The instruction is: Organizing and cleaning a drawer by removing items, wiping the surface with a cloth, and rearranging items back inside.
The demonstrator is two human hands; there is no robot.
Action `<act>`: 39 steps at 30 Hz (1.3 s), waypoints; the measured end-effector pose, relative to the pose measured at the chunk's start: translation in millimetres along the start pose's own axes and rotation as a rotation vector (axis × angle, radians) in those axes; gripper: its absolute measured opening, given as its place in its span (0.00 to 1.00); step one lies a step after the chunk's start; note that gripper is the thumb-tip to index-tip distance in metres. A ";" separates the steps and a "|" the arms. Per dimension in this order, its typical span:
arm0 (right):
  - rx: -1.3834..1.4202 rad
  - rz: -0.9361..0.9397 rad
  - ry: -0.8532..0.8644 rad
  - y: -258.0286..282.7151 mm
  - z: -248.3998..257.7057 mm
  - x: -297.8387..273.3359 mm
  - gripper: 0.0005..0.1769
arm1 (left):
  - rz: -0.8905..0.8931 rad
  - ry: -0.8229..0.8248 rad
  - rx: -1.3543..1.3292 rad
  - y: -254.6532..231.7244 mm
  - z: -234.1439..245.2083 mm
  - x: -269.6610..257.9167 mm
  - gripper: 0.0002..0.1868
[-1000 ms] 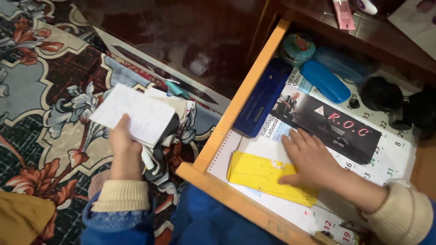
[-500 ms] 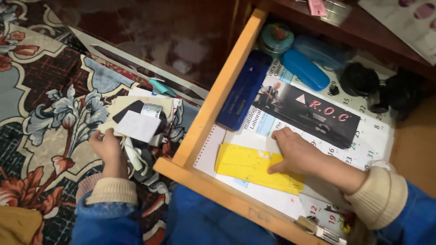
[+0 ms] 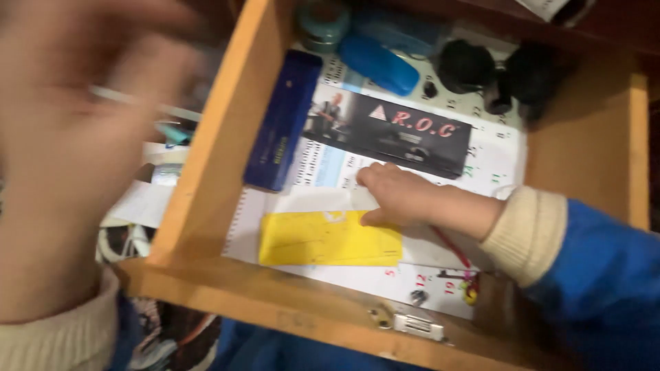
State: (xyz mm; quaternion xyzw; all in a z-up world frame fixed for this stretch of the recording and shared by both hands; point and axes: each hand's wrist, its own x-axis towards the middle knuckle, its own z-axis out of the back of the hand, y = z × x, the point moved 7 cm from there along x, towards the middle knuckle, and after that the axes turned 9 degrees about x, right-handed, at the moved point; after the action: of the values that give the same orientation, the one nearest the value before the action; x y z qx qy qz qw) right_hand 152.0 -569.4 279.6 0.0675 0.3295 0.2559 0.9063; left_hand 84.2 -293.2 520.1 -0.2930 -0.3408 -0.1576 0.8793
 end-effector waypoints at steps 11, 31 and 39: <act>-0.112 -0.248 0.083 -72.3 24.1 -148.6 0.21 | -0.490 1.449 0.442 -72.7 -263.1 -99.6 0.28; 0.134 -0.388 0.056 -106.1 -14.7 -101.9 0.09 | -0.319 1.447 0.353 -52.9 -228.9 -52.3 0.29; 0.167 -0.377 0.068 -92.1 -1.2 -106.3 0.12 | -0.231 1.347 0.493 -10.5 -227.1 -35.6 0.30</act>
State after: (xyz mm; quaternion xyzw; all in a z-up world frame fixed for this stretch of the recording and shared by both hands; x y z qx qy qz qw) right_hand 120.5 -702.7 311.7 0.0707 0.3869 0.0555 0.9177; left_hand 168.8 -440.1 364.4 0.1120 0.2204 -0.3143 0.9166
